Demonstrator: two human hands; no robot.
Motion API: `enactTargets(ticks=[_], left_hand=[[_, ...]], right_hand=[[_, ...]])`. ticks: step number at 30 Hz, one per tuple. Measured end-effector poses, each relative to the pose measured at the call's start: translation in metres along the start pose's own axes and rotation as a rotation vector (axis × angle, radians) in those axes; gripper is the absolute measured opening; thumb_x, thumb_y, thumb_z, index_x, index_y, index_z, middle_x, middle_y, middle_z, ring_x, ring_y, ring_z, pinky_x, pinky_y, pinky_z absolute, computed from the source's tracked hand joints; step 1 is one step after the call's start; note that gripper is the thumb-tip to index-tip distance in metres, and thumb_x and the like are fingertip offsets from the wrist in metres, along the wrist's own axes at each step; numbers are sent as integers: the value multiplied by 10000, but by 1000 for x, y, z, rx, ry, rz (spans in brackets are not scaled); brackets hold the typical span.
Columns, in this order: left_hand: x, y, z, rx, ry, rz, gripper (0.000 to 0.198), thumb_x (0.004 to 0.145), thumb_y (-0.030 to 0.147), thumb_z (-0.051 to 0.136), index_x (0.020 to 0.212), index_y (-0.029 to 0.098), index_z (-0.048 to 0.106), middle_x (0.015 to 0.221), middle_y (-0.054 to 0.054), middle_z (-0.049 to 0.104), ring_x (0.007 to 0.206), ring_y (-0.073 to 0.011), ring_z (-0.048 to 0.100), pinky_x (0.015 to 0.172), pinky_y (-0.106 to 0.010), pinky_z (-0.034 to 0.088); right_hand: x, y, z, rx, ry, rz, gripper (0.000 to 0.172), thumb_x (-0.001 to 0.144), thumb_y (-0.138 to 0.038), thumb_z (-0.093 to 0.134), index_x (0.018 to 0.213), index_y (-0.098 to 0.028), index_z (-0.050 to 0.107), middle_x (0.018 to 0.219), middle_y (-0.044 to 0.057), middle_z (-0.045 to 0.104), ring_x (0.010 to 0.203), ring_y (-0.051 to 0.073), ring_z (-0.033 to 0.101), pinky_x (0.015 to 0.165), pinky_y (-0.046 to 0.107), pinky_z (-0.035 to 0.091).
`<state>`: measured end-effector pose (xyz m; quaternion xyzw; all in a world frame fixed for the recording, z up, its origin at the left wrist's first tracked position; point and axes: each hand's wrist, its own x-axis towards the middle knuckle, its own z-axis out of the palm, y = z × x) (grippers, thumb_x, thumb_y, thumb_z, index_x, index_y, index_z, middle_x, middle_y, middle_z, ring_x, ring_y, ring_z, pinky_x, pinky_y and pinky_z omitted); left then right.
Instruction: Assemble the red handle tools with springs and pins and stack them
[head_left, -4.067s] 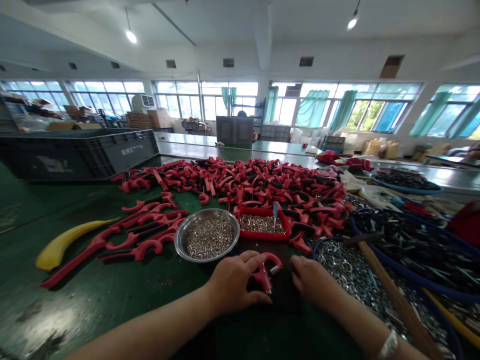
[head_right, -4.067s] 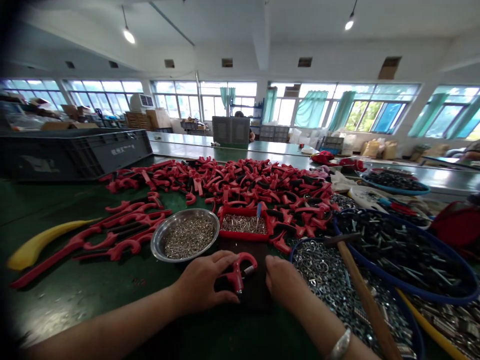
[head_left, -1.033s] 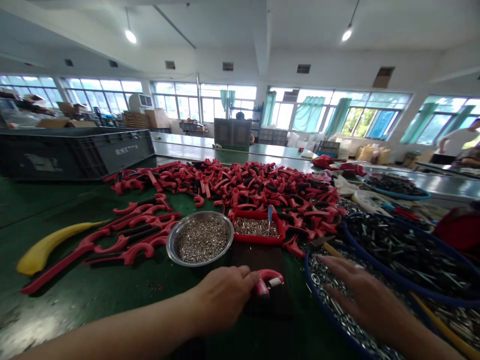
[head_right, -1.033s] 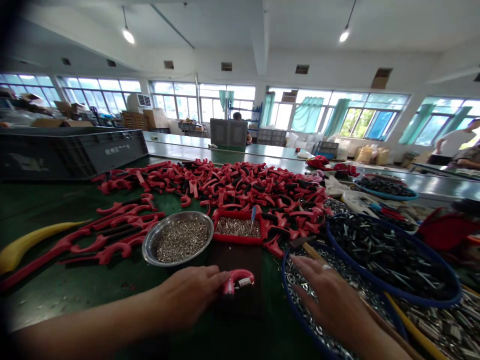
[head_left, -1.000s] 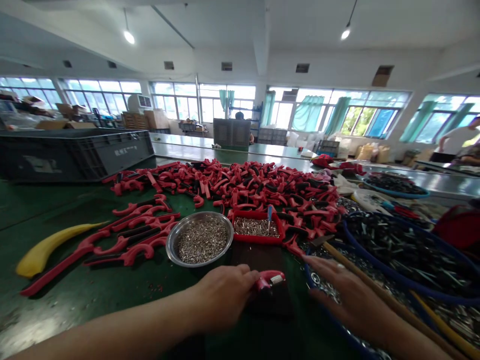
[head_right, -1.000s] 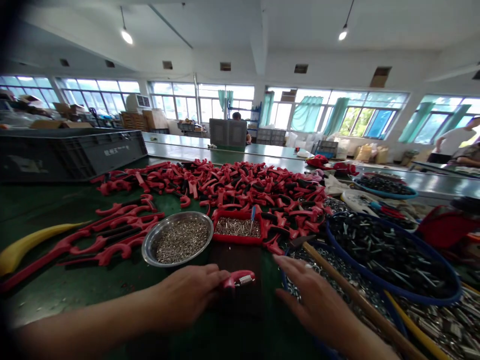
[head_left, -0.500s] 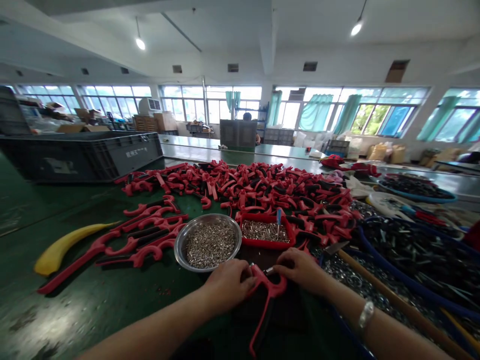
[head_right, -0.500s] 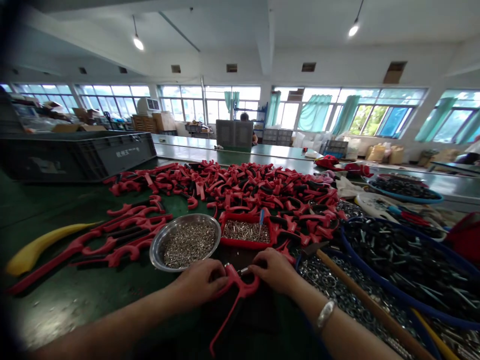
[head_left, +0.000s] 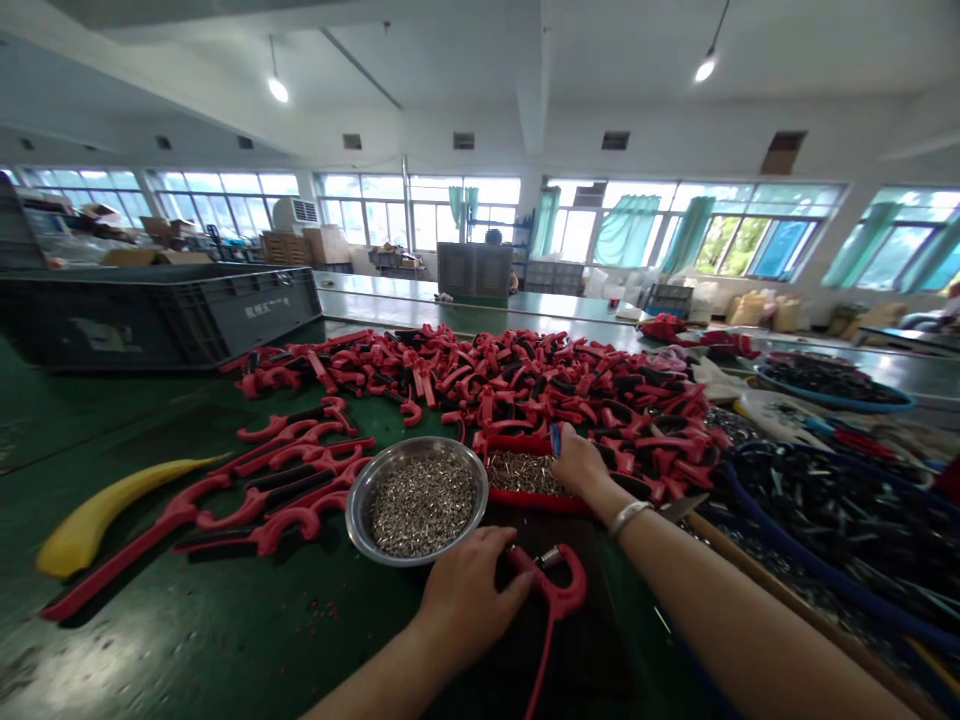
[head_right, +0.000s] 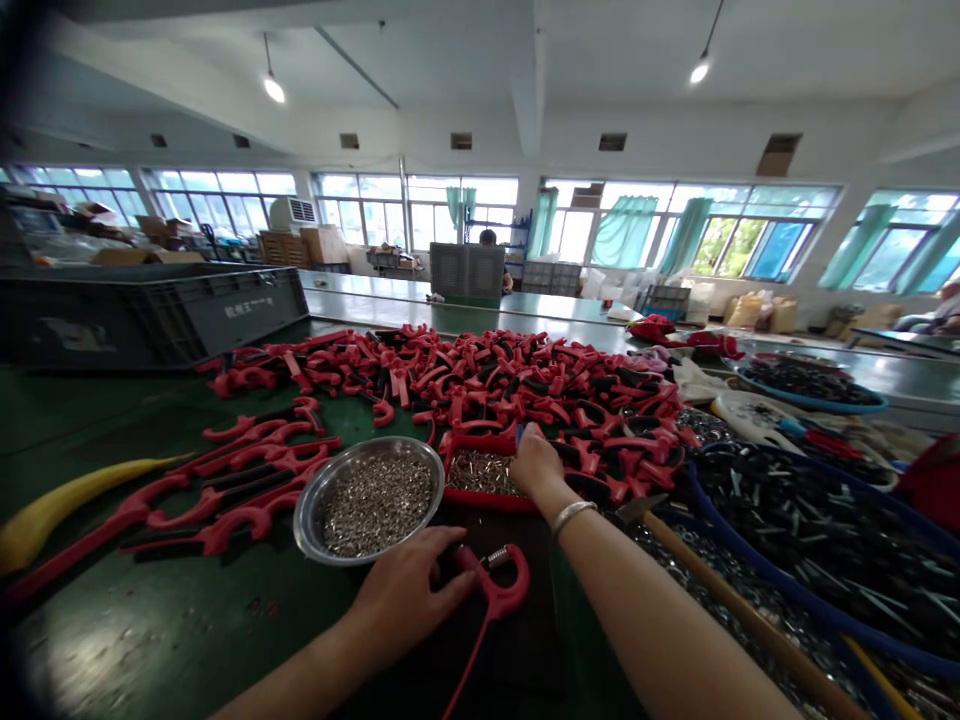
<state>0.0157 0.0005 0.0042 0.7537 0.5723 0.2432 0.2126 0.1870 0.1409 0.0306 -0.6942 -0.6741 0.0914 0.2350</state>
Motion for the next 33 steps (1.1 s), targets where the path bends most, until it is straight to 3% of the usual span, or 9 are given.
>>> enactTargets(ticks=[4, 9, 12, 15, 22, 29, 33], left_hand=[[-2, -6, 4, -91, 16, -5, 500, 772, 451, 499, 1174, 156, 541, 1168, -92, 575, 1056, -253, 526, 922, -371, 396], [-2, -11, 7, -164, -2, -13, 512, 782, 433, 496, 1207, 148, 513, 1223, -94, 541, 1127, -229, 480, 977, -351, 350], [-2, -13, 7, -179, -6, -3, 509, 782, 423, 500, 1213, 154, 507, 1233, -89, 535, 1136, -218, 475, 986, -342, 342], [-2, -14, 8, -180, 8, -4, 502, 779, 416, 507, 1212, 161, 508, 1230, -79, 539, 1133, -210, 479, 986, -336, 346], [-2, -16, 11, -191, 20, -8, 512, 774, 435, 512, 1211, 168, 507, 1227, -77, 542, 1118, -221, 490, 968, -356, 369], [-2, -16, 11, -216, 29, -9, 499, 774, 418, 511, 1208, 172, 510, 1215, -85, 550, 1098, -246, 502, 953, -391, 381], [-1, -16, 13, -247, 41, -19, 453, 772, 358, 521, 1183, 167, 531, 1205, -77, 559, 1103, -219, 499, 973, -357, 363]], right_hand=[[-14, 9, -10, 223, 106, -35, 231, 864, -299, 503, 1033, -142, 517, 935, 47, 609, 769, 160, 605, 686, 335, 503], [-81, 9, -26, 479, 154, -151, 192, 839, -380, 449, 892, -197, 472, 771, 43, 641, 676, 189, 639, 604, 300, 524], [-124, 8, -19, 541, 113, -227, 177, 843, -390, 438, 869, -216, 466, 770, 38, 649, 701, 190, 640, 647, 305, 521], [-146, 13, -6, 549, 97, -277, 127, 861, -339, 419, 909, -223, 432, 762, 27, 647, 697, 188, 639, 644, 308, 518], [-148, 17, 6, 655, 115, -276, 83, 886, -314, 385, 913, -234, 385, 775, 27, 634, 703, 188, 641, 654, 321, 534], [-149, 16, 5, 654, 97, -292, 62, 886, -293, 394, 915, -240, 382, 761, 7, 618, 674, 165, 635, 633, 294, 536], [-150, 11, 6, 595, 109, -298, 94, 855, -306, 418, 902, -231, 387, 744, 15, 618, 659, 183, 633, 622, 314, 524]])
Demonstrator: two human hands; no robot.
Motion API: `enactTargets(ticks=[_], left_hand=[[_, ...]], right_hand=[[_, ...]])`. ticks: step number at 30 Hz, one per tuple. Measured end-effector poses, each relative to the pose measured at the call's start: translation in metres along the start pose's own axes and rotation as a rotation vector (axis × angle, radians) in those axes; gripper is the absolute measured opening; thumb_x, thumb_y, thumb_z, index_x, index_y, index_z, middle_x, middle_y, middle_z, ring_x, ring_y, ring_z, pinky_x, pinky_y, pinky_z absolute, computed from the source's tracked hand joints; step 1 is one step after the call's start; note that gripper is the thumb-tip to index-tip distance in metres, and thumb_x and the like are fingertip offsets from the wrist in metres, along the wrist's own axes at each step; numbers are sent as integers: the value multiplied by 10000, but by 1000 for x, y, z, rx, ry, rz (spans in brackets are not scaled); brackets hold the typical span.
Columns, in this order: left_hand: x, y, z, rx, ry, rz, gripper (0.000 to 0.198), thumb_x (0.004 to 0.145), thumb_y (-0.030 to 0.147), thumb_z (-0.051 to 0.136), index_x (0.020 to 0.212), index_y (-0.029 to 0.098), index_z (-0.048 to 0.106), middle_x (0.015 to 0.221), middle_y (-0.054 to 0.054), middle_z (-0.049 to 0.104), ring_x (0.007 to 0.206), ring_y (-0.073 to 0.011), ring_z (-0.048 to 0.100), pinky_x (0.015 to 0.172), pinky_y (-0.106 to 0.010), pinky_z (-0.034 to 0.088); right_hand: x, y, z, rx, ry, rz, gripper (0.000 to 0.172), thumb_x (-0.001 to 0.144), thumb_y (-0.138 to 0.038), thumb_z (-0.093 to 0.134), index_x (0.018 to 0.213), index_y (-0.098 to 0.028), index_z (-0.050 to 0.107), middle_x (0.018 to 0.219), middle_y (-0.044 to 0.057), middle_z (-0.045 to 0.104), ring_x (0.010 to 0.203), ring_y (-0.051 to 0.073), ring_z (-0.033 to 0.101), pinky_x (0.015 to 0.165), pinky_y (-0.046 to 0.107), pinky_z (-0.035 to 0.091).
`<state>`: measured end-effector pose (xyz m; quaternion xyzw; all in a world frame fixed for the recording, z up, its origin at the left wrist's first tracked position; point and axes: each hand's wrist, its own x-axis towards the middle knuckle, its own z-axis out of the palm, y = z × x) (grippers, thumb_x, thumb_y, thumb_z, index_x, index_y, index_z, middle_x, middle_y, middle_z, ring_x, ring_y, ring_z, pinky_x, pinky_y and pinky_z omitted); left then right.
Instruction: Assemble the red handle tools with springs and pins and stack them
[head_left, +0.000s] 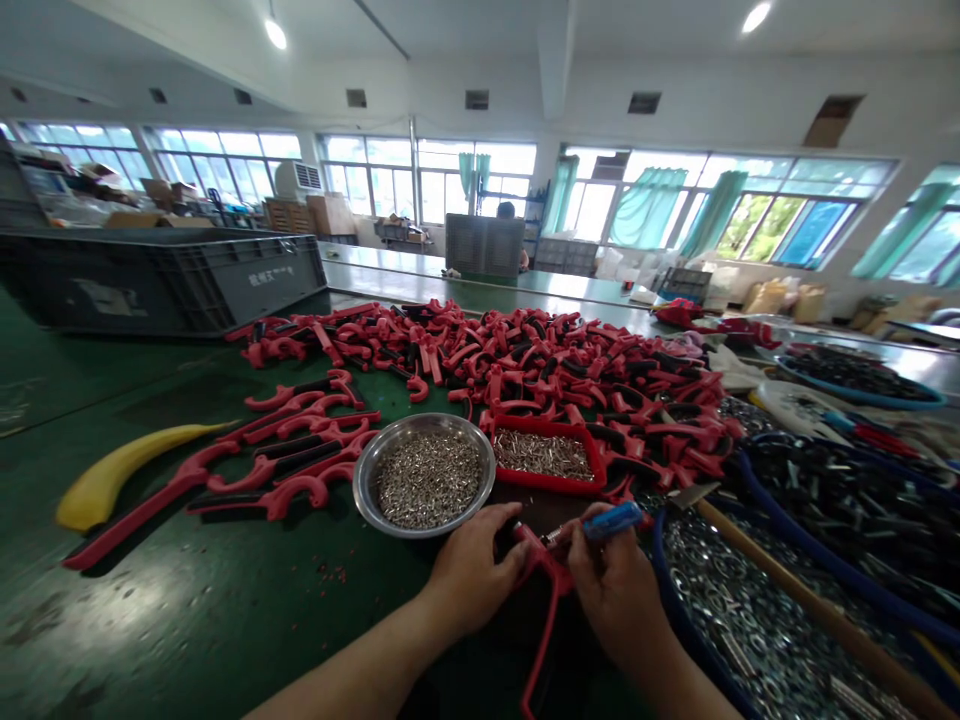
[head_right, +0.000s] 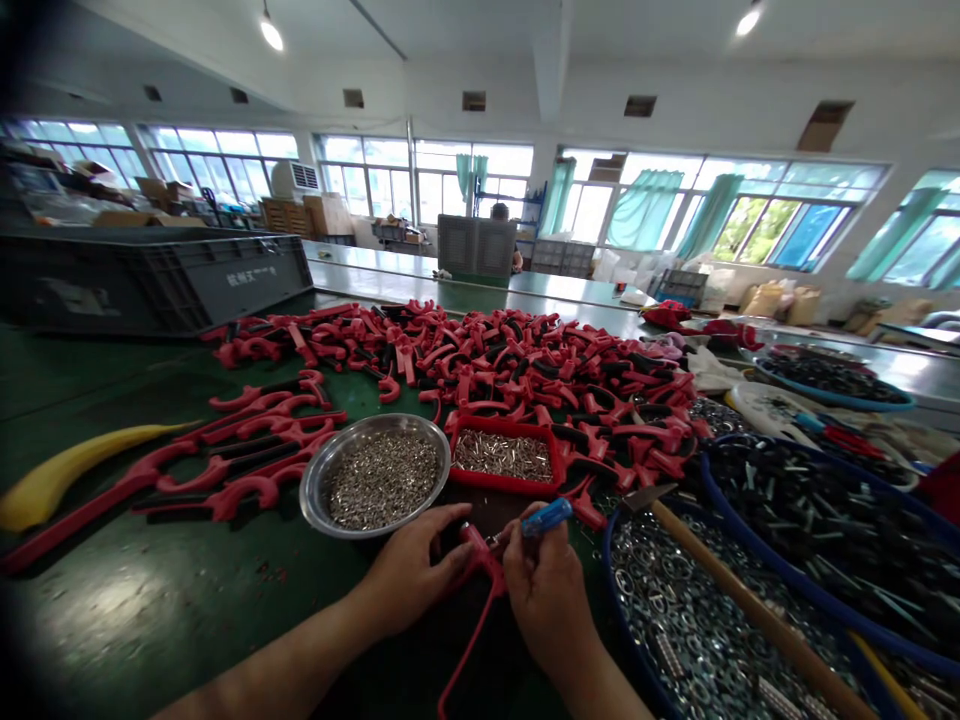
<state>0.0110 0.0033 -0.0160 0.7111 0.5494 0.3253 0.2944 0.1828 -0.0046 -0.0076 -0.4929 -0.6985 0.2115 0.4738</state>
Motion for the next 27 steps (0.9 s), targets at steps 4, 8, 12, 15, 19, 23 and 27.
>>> enactTargets(ticks=[4, 8, 12, 15, 19, 23, 27], left_hand=[[3, -2, 3, -41, 18, -7, 402, 790, 309, 501, 1160, 160, 550, 1183, -72, 575, 1095, -195, 506, 977, -325, 357], [5, -2, 5, -73, 28, 11, 370, 812, 299, 473, 1143, 162, 564, 1162, -69, 591, 1079, -190, 521, 971, -321, 367], [6, -3, 4, -85, 25, 16, 362, 825, 289, 450, 1145, 165, 565, 1168, -69, 589, 1087, -195, 519, 977, -330, 362], [5, -3, 3, -76, 27, 30, 364, 827, 289, 449, 1152, 170, 563, 1171, -63, 588, 1091, -191, 515, 982, -327, 356], [4, -4, 3, -66, 25, 50, 366, 822, 297, 461, 1153, 179, 562, 1174, -59, 586, 1090, -193, 513, 982, -327, 354], [4, -3, 2, -60, 18, 37, 368, 822, 309, 460, 1150, 177, 563, 1168, -60, 590, 1083, -196, 518, 971, -328, 364], [4, -1, 1, -46, 13, 22, 369, 809, 299, 476, 1148, 181, 562, 1169, -55, 589, 1086, -193, 515, 969, -322, 363]], right_hand=[[5, 0, 3, 57, 20, 178, 175, 803, -363, 452, 892, -224, 396, 750, 42, 623, 675, 220, 635, 641, 364, 516], [13, 1, 5, 173, -87, 281, 128, 792, -331, 462, 835, -218, 420, 628, -8, 596, 530, 180, 600, 490, 304, 497], [14, 0, 2, 248, -152, 280, 164, 760, -322, 535, 832, -193, 463, 615, -19, 591, 547, 166, 593, 525, 296, 506], [7, 2, -2, 297, -58, 293, 210, 828, -393, 465, 914, -211, 406, 750, 26, 625, 682, 195, 630, 635, 353, 541], [0, 5, -4, 305, 30, 290, 229, 843, -428, 456, 940, -241, 366, 837, 48, 611, 765, 223, 631, 618, 366, 557], [-1, 4, -2, 244, 25, 251, 200, 853, -407, 442, 935, -238, 373, 821, 53, 609, 752, 220, 630, 604, 360, 556], [2, -6, -1, 56, 7, 154, 204, 813, -388, 457, 921, -224, 400, 772, 58, 628, 718, 232, 628, 666, 392, 514]])
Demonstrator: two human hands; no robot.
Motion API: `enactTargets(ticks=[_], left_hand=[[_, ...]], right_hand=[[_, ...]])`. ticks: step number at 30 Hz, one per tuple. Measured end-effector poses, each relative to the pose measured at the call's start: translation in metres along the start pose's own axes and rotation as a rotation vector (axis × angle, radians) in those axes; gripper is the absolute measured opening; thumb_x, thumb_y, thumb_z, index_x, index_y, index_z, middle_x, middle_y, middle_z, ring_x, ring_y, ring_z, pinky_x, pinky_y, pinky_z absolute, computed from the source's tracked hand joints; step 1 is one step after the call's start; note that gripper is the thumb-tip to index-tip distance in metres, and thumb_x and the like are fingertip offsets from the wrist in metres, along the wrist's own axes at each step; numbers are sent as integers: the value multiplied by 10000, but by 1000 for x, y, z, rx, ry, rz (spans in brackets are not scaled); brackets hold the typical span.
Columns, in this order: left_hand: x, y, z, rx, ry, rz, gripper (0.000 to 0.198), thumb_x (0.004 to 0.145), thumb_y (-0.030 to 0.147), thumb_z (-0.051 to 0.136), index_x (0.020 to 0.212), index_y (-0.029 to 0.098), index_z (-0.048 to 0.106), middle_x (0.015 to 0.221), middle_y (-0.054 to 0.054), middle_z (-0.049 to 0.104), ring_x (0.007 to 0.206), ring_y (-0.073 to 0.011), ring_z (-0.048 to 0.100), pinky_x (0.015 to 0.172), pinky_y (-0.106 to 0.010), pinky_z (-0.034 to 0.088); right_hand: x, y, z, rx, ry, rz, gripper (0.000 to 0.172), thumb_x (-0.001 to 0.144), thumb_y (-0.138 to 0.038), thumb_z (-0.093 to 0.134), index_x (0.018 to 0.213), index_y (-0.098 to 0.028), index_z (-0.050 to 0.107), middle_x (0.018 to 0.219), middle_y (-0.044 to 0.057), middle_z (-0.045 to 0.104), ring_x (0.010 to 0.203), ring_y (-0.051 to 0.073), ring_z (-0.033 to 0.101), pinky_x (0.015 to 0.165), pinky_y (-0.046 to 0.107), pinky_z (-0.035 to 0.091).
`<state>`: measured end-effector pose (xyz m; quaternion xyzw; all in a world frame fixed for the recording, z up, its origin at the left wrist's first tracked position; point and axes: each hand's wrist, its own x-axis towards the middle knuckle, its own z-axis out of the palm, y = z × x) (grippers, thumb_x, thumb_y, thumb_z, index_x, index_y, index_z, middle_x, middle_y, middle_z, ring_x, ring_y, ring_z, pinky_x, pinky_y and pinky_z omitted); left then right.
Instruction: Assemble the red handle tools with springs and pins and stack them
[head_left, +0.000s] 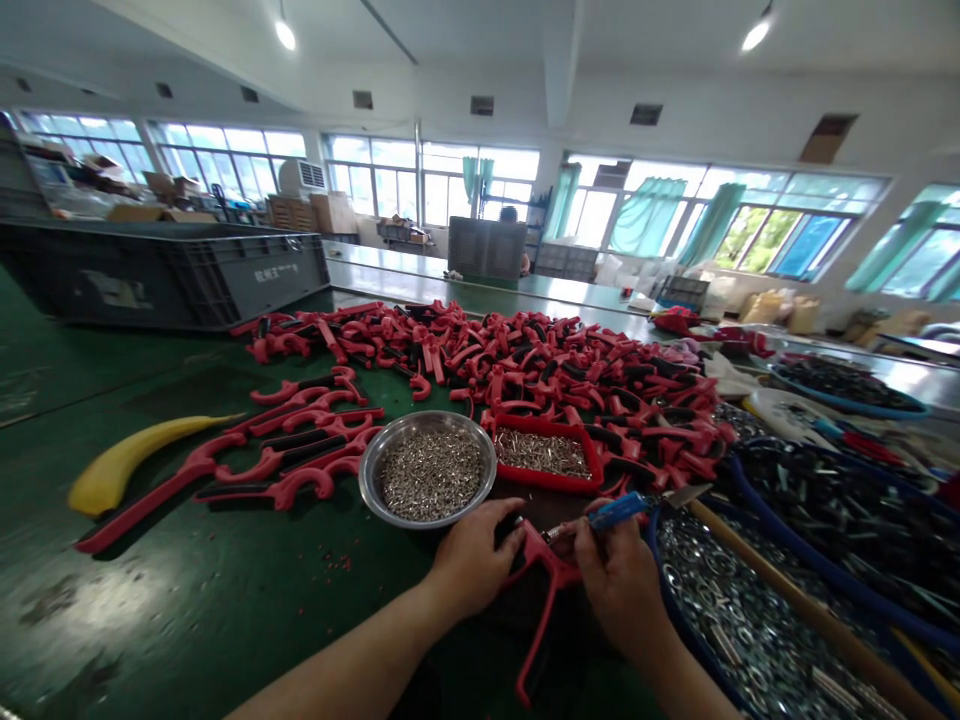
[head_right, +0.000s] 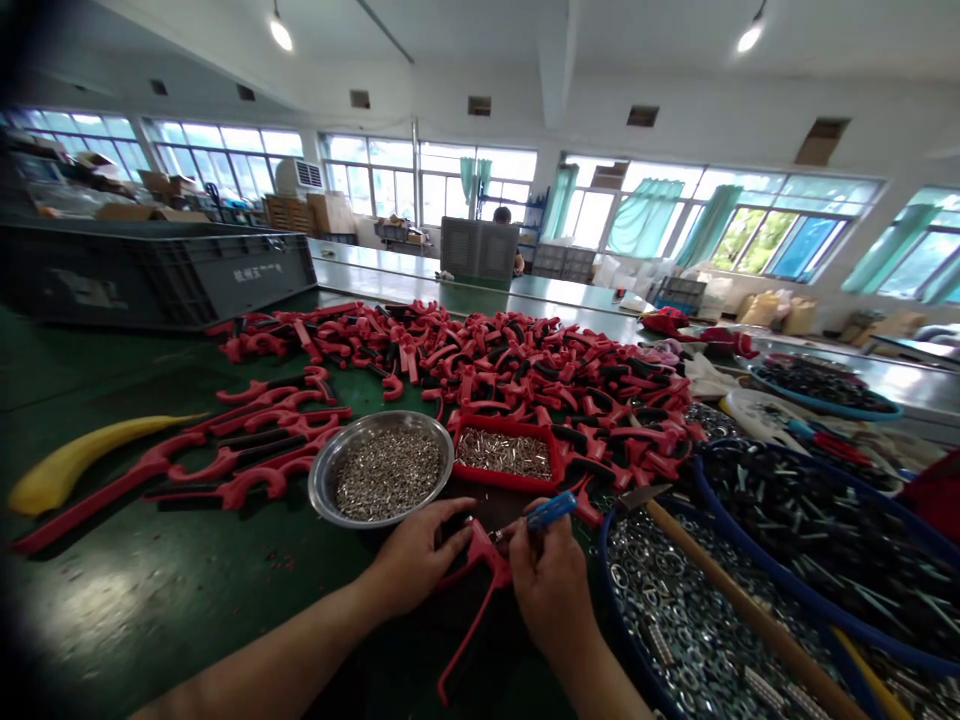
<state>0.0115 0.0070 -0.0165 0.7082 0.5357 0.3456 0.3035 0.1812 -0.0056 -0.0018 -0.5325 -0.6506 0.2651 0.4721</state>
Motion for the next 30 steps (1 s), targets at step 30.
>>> enactTargets(ticks=[30], left_hand=[[-3, 5, -5, 66, -43, 6, 385, 816, 355, 451, 1139, 181, 567, 1095, -70, 620, 963, -216, 566, 866, -339, 421]], right_hand=[[26, 3, -33, -17, -54, 128, 279, 747, -462, 462, 856, -218, 384, 676, 28, 644, 525, 195, 621, 544, 344, 501]])
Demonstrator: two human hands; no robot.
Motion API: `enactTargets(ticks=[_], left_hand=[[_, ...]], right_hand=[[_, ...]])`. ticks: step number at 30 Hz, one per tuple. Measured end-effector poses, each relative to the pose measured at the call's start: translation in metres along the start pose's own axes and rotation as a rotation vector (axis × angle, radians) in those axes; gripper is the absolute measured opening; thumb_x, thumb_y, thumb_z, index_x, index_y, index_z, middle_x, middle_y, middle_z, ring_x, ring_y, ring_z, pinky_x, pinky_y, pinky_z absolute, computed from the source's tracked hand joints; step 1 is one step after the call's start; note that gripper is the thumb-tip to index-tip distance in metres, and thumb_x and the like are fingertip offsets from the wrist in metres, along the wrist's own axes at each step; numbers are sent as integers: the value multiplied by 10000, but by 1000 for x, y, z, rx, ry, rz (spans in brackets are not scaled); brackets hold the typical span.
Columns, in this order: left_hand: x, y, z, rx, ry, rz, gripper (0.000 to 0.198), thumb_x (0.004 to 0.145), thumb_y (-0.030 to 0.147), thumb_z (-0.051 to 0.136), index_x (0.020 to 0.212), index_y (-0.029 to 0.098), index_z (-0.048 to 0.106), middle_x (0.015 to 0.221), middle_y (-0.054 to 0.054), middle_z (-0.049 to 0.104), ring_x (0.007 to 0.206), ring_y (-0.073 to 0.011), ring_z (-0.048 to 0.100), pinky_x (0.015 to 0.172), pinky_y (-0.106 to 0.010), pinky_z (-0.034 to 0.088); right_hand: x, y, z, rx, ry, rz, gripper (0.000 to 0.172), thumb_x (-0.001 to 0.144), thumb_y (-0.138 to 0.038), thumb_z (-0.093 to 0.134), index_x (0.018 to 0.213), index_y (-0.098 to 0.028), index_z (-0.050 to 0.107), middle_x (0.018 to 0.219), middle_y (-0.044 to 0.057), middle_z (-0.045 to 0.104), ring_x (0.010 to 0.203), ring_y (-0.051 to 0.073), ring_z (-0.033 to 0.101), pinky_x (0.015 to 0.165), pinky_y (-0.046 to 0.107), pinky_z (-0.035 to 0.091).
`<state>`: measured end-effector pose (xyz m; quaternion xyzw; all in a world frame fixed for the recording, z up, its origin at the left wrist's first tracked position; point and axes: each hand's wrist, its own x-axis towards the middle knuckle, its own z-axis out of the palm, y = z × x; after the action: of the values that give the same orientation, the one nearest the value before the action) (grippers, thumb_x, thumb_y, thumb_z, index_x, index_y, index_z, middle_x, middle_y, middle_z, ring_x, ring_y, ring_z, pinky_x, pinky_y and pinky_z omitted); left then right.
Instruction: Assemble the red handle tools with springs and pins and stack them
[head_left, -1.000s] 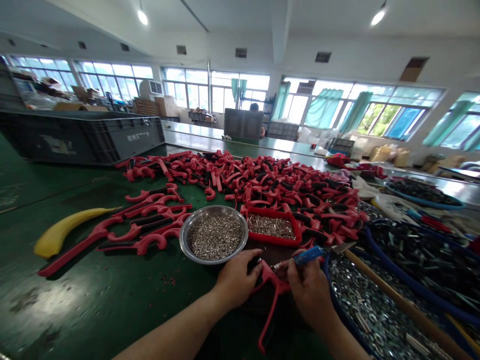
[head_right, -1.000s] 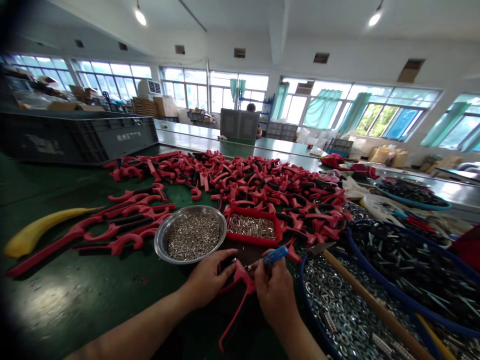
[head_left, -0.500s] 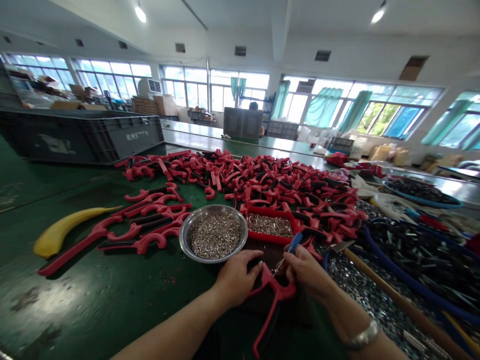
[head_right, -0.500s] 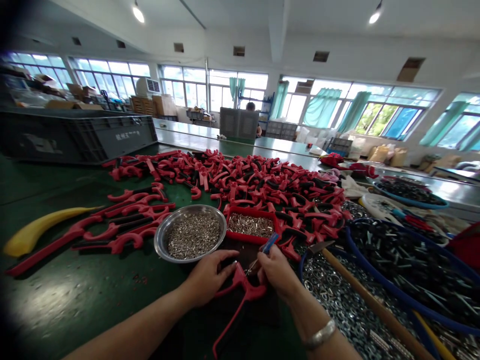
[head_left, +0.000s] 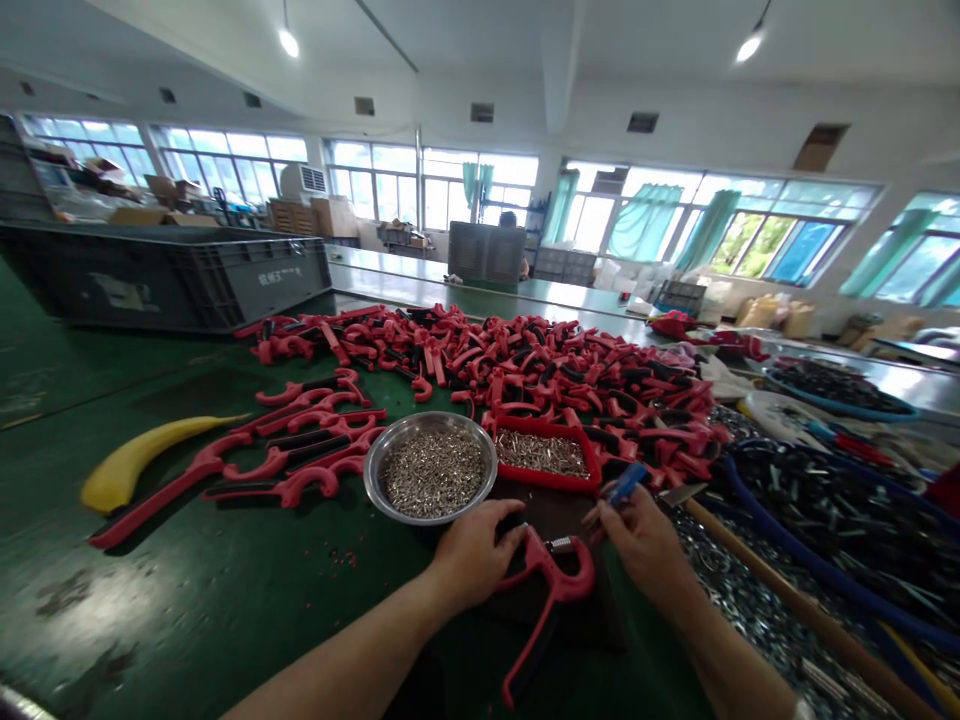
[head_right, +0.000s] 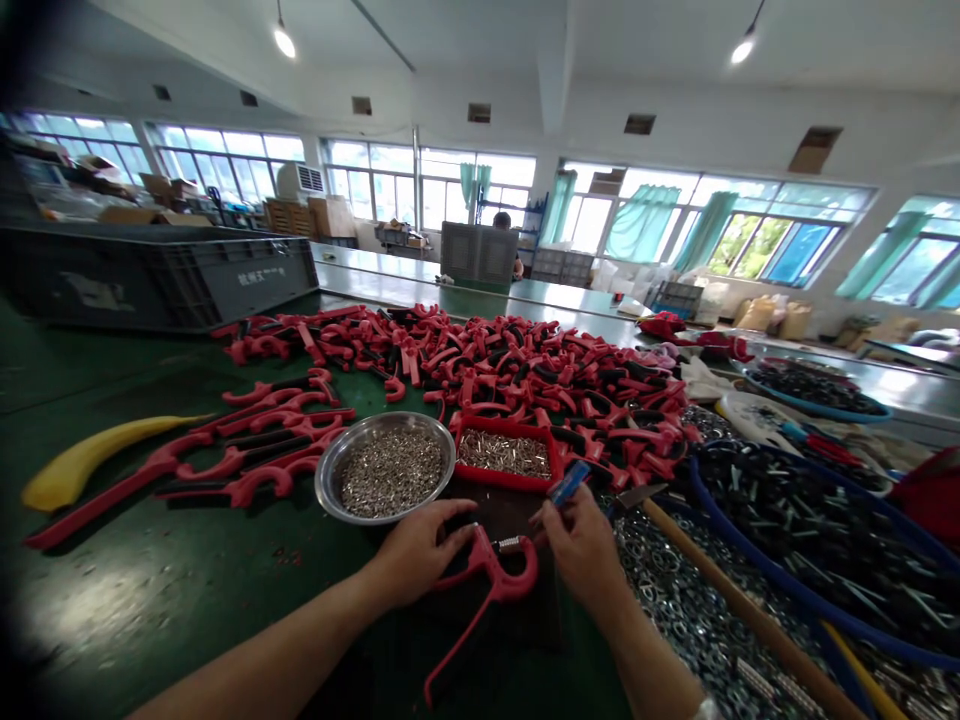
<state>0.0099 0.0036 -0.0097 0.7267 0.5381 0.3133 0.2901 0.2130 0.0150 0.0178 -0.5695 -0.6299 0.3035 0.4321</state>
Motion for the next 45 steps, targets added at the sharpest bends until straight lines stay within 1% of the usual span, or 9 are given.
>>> enactTargets(ticks=[3, 5, 9, 12, 18, 22, 27, 37, 45], left_hand=[[-4, 13, -11, 80, -42, 23, 417, 828, 361, 437, 1182, 163, 537, 1173, -84, 582, 1041, -225, 539, 902, -340, 399], [-6, 19, -27, 186, -28, 45, 375, 834, 350, 433, 1159, 206, 552, 1173, -58, 585, 1034, -221, 548, 886, -334, 405], [3, 10, -71, 583, 93, -134, 297, 817, 339, 448, 1050, 256, 611, 1084, -57, 626, 962, -256, 580, 794, -371, 429], [14, -10, -93, 678, 51, -224, 247, 723, 368, 566, 909, 246, 673, 977, -82, 664, 919, -291, 594, 744, -378, 438], [26, -28, -88, 642, -9, -219, 112, 693, 321, 591, 753, 283, 677, 884, -9, 687, 872, -225, 612, 711, -295, 435], [26, -31, -84, 638, 52, -248, 163, 749, 327, 543, 842, 247, 651, 934, -43, 673, 894, -246, 604, 707, -321, 433], [23, -39, -87, 623, 103, -263, 153, 781, 329, 511, 864, 261, 621, 923, -24, 672, 878, -241, 607, 673, -313, 426], [21, -33, -85, 576, 145, -265, 147, 817, 311, 469, 907, 270, 578, 915, -4, 671, 856, -216, 610, 635, -279, 401], [22, -34, -87, 585, 111, -266, 167, 800, 293, 478, 892, 246, 609, 904, -18, 671, 845, -205, 607, 657, -279, 412]], right_hand=[[29, 2, -13, -165, 228, -79, 210, 812, -383, 434, 915, -202, 409, 817, 70, 650, 697, 199, 639, 684, 351, 492], [55, 3, -14, -278, 254, -80, 171, 847, -315, 432, 949, -178, 442, 853, 63, 643, 762, 182, 630, 707, 330, 487], [97, 2, -2, -561, 110, -5, 160, 841, -292, 543, 882, -138, 558, 848, 18, 613, 769, 155, 596, 709, 342, 484], [109, -5, 4, -762, -9, 54, 188, 842, -325, 552, 887, -146, 588, 900, 24, 606, 798, 157, 585, 722, 354, 482], [92, -45, 32, -980, -160, -33, 275, 867, -393, 488, 899, -142, 594, 901, 53, 611, 851, 191, 580, 764, 418, 463], [70, -76, 86, -934, -434, -328, 226, 868, -345, 503, 995, -175, 581, 1030, 43, 593, 961, 191, 548, 826, 408, 441], [69, -87, 129, -979, -588, -356, 206, 847, -308, 548, 993, -165, 577, 1044, 52, 583, 918, 188, 565, 796, 401, 465], [73, -62, 118, -652, -528, -402, 173, 851, -319, 537, 885, -165, 608, 923, 28, 623, 883, 173, 574, 808, 396, 447], [65, -46, 94, -201, -424, -268, 137, 728, -280, 629, 741, -150, 670, 660, 2, 641, 639, 130, 572, 611, 245, 437]])
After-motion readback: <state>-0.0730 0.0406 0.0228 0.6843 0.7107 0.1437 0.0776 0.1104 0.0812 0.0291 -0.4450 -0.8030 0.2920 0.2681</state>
